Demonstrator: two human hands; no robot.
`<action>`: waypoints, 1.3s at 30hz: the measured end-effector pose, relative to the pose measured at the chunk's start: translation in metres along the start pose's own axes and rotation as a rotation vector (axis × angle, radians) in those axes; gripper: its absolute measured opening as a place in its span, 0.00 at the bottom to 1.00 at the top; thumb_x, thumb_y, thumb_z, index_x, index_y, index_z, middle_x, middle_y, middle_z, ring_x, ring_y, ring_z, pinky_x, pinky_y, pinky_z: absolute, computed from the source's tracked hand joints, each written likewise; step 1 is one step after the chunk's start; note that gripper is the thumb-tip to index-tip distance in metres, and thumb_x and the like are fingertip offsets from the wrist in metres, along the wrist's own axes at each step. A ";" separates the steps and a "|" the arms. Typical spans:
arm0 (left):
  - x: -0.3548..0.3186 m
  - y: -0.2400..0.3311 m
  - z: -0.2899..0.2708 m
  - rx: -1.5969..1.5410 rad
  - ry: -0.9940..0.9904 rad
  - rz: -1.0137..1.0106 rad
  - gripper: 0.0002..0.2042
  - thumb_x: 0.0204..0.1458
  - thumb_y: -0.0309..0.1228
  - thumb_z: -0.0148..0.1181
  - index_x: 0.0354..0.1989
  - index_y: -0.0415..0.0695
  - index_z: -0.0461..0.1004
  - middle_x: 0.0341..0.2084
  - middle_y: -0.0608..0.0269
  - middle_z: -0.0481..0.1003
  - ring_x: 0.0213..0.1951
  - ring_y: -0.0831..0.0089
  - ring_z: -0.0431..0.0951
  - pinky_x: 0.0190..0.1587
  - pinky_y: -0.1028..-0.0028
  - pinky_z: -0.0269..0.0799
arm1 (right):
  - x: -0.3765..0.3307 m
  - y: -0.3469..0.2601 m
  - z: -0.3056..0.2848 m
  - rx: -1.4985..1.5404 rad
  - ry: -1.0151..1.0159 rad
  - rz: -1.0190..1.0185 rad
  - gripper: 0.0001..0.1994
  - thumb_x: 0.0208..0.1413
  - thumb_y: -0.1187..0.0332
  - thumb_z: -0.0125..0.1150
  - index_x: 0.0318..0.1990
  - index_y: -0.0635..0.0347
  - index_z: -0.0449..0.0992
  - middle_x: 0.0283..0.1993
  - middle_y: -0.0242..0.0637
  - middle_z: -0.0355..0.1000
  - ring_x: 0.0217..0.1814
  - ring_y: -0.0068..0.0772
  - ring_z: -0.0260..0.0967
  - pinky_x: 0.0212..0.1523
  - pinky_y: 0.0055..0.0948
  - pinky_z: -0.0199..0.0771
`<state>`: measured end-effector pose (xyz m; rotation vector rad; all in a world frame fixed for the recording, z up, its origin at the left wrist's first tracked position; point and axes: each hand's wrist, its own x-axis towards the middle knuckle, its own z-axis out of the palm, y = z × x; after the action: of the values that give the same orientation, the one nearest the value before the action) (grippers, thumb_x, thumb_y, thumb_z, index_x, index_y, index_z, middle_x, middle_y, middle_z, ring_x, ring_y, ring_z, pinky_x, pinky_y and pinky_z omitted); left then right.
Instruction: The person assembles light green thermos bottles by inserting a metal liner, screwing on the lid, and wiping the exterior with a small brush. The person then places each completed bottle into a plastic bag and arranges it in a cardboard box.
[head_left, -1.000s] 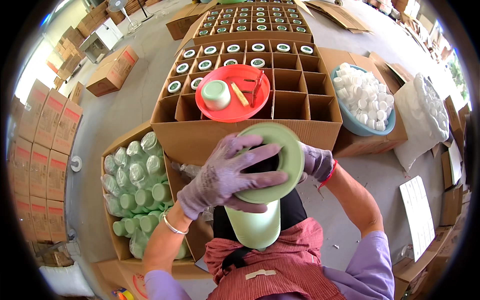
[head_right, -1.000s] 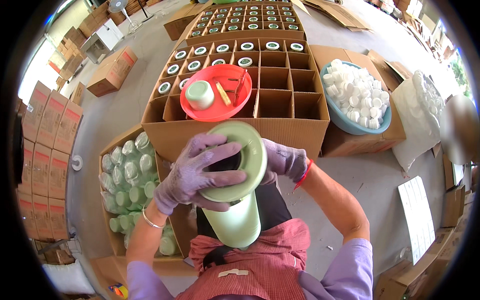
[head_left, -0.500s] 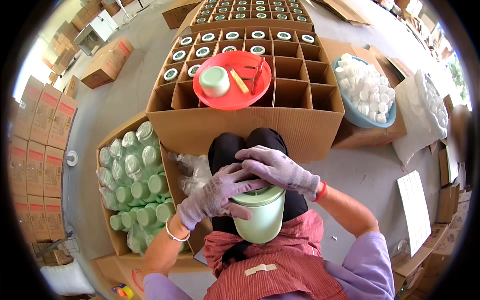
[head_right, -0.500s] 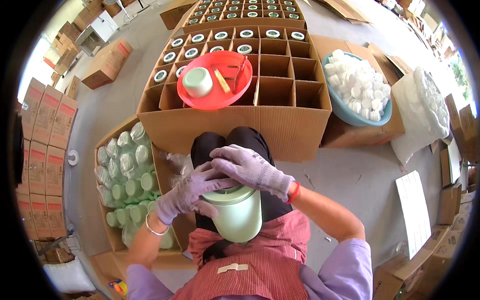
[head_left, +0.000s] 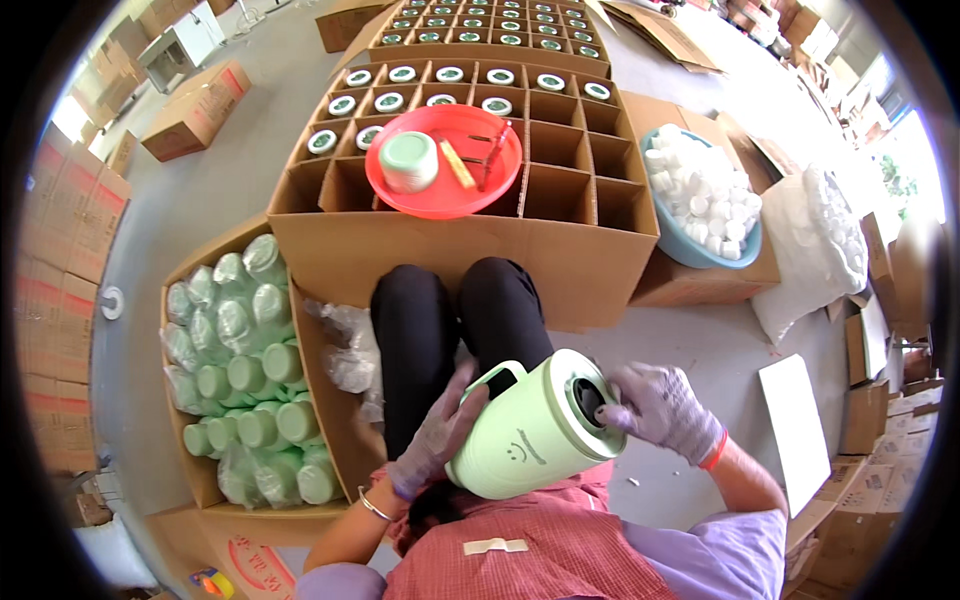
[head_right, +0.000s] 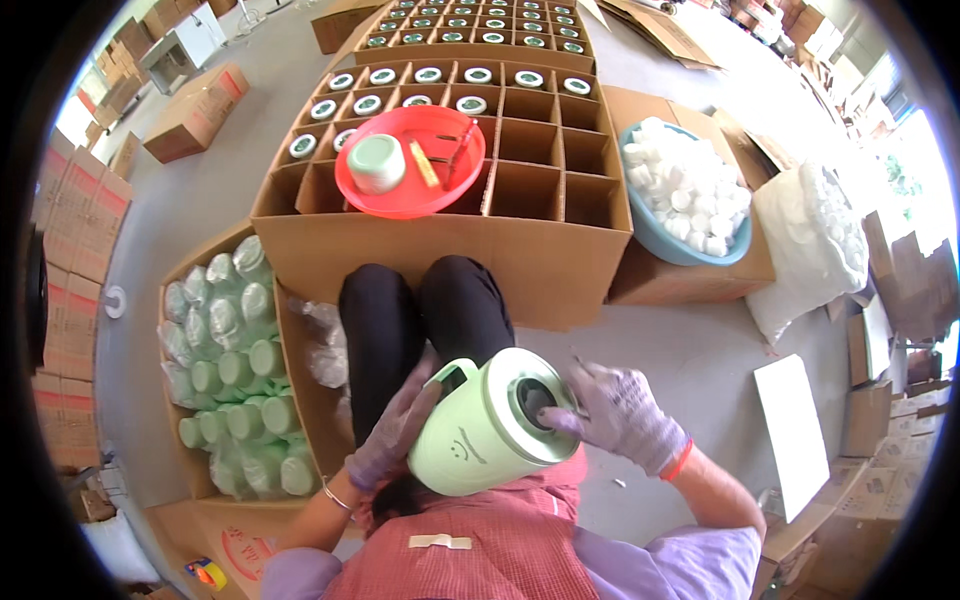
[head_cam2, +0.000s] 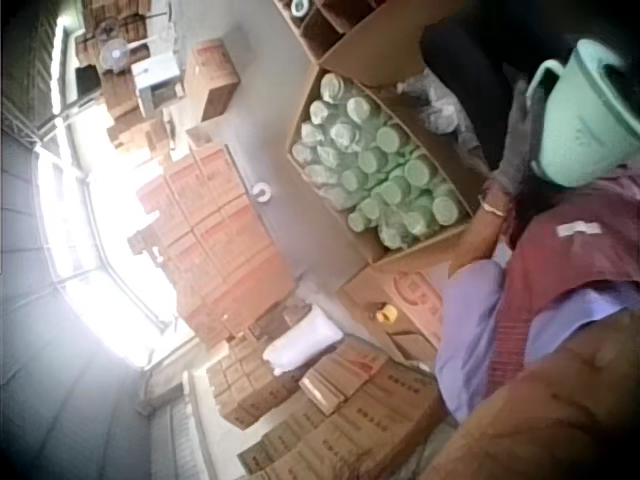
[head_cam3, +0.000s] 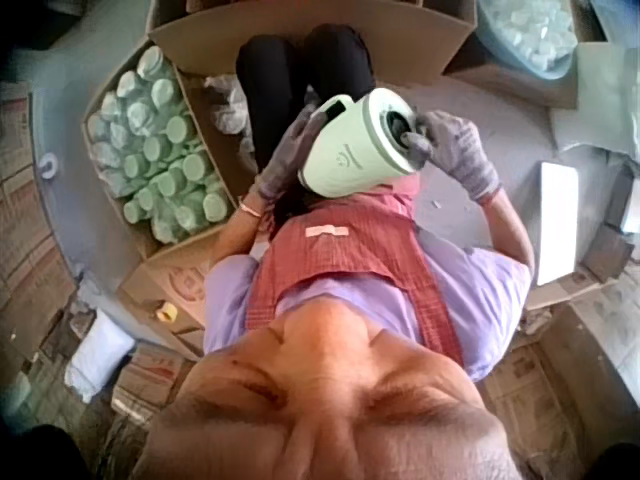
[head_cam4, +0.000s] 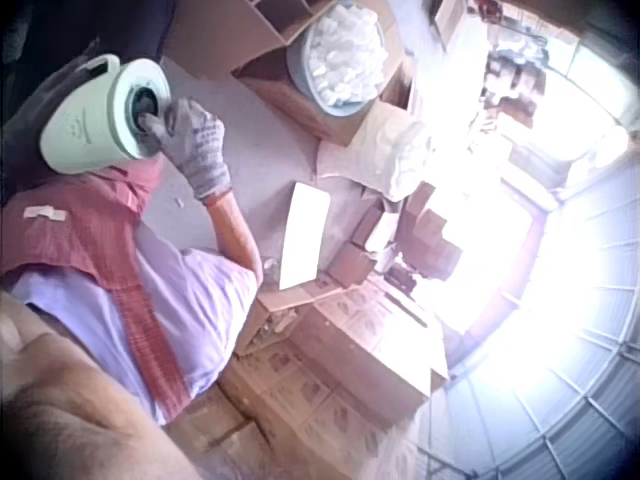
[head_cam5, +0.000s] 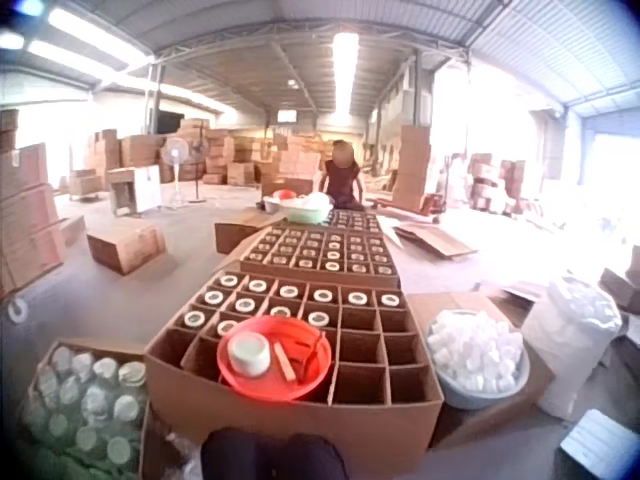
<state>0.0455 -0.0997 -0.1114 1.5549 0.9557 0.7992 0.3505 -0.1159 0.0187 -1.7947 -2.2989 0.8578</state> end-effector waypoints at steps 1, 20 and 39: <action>0.002 0.012 0.001 -0.087 -0.094 -0.136 0.21 0.61 0.28 0.55 0.62 0.36 0.65 0.54 0.48 0.71 0.54 0.60 0.73 0.56 0.67 0.70 | -0.015 0.002 0.001 -0.046 -0.168 0.084 0.25 0.56 0.44 0.56 0.45 0.59 0.77 0.30 0.46 0.73 0.35 0.52 0.75 0.39 0.45 0.75; 0.040 0.105 -0.042 -0.046 0.088 0.116 0.14 0.57 0.34 0.58 0.45 0.38 0.80 0.44 0.54 0.82 0.50 0.64 0.81 0.56 0.65 0.72 | 0.055 -0.010 0.034 0.466 0.739 -0.510 0.25 0.68 0.62 0.38 0.68 0.65 0.59 0.68 0.58 0.58 0.73 0.60 0.52 0.73 0.45 0.48; 0.057 0.099 -0.063 -0.276 0.130 -0.186 0.16 0.58 0.29 0.55 0.52 0.36 0.78 0.40 0.57 0.83 0.43 0.74 0.81 0.48 0.73 0.76 | 0.092 -0.019 0.000 0.451 0.527 -0.733 0.31 0.65 0.49 0.44 0.65 0.65 0.62 0.64 0.54 0.60 0.68 0.54 0.56 0.68 0.44 0.56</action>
<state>0.0314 -0.0297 -0.0019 1.1702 1.0206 0.8668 0.3063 -0.0346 0.0048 -0.7648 -1.9542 0.5979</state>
